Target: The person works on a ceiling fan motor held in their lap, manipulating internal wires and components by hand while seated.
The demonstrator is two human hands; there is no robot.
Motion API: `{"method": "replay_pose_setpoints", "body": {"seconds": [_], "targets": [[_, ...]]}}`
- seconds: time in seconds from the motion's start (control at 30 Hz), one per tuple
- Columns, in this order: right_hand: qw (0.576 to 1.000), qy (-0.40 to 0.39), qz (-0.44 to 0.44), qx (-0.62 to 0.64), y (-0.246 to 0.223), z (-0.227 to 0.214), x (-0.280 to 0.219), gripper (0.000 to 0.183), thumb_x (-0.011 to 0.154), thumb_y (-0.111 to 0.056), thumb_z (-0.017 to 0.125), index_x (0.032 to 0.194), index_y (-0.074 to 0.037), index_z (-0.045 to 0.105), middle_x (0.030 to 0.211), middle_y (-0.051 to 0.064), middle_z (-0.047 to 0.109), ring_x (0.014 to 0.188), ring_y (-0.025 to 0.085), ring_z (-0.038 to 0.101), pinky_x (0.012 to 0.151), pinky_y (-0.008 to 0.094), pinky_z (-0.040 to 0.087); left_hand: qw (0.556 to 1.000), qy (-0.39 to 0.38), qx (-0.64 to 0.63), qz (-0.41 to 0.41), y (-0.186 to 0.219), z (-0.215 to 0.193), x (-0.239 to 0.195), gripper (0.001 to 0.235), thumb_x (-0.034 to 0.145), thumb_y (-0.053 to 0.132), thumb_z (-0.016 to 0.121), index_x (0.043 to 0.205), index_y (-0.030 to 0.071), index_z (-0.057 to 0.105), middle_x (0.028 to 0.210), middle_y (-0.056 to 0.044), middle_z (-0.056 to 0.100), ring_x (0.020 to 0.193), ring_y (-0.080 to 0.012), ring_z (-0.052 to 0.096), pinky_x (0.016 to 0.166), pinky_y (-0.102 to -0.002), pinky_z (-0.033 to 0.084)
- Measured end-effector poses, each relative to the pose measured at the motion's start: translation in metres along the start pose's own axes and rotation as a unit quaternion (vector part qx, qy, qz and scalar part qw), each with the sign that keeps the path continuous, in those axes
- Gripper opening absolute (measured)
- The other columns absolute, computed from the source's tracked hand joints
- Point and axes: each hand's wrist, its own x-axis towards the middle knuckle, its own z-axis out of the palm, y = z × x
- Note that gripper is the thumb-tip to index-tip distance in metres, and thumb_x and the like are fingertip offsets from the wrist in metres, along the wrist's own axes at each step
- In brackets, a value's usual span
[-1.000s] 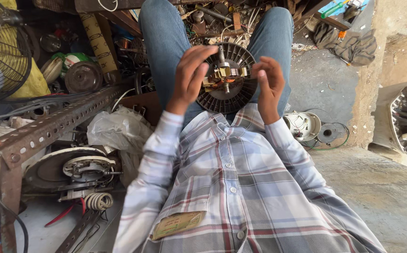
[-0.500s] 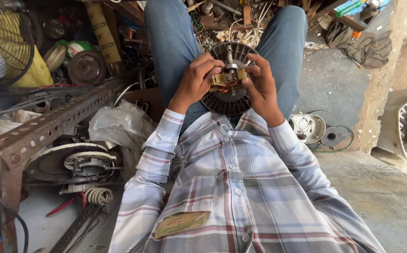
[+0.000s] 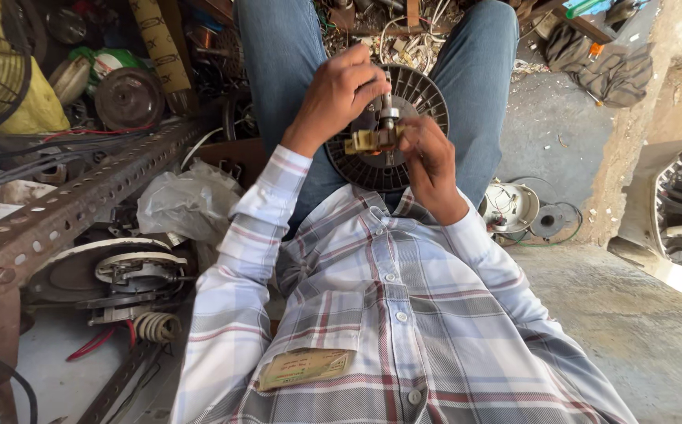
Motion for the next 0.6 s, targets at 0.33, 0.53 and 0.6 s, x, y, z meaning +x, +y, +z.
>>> {"method": "replay_pose_setpoints", "body": {"seconds": [0.33,0.53,0.6], "targets": [[0.928,0.029,0.173,0.329,0.042,-0.033,0.052,0.015,0.095,0.004,0.052,0.098,-0.002,0.065,0.105,0.008,0.068,0.096,0.016,0.066,0.089,0.029,0.055,0.993,0.096,0.011,-0.068,-0.004,0.027,0.006,0.025,0.098,0.027,0.074,0.091,0.002,0.073,0.083,-0.008,0.059,0.07,-0.0244,0.064,0.062,-0.038,0.049],[0.944,-0.111,0.225,0.213,0.046,-0.01,0.086,0.014,0.096,-0.002,0.066,0.109,0.001,0.07,0.101,0.003,0.073,0.091,0.01,0.068,0.087,0.026,0.055,0.964,0.231,0.036,-0.128,0.012,0.043,-0.01,0.022,0.1,0.024,0.071,0.097,0.002,0.072,0.086,-0.009,0.059,0.073,-0.027,0.063,0.063,-0.038,0.049],[0.939,-0.148,0.228,0.212,0.047,-0.004,0.084,0.014,0.094,-0.004,0.07,0.107,0.001,0.073,0.101,0.002,0.075,0.092,0.009,0.07,0.089,0.026,0.057,0.964,0.22,0.045,-0.139,0.018,0.042,-0.019,0.022,0.099,0.024,0.072,0.097,0.001,0.072,0.084,-0.01,0.059,0.071,-0.0261,0.063,0.061,-0.038,0.048]]}}
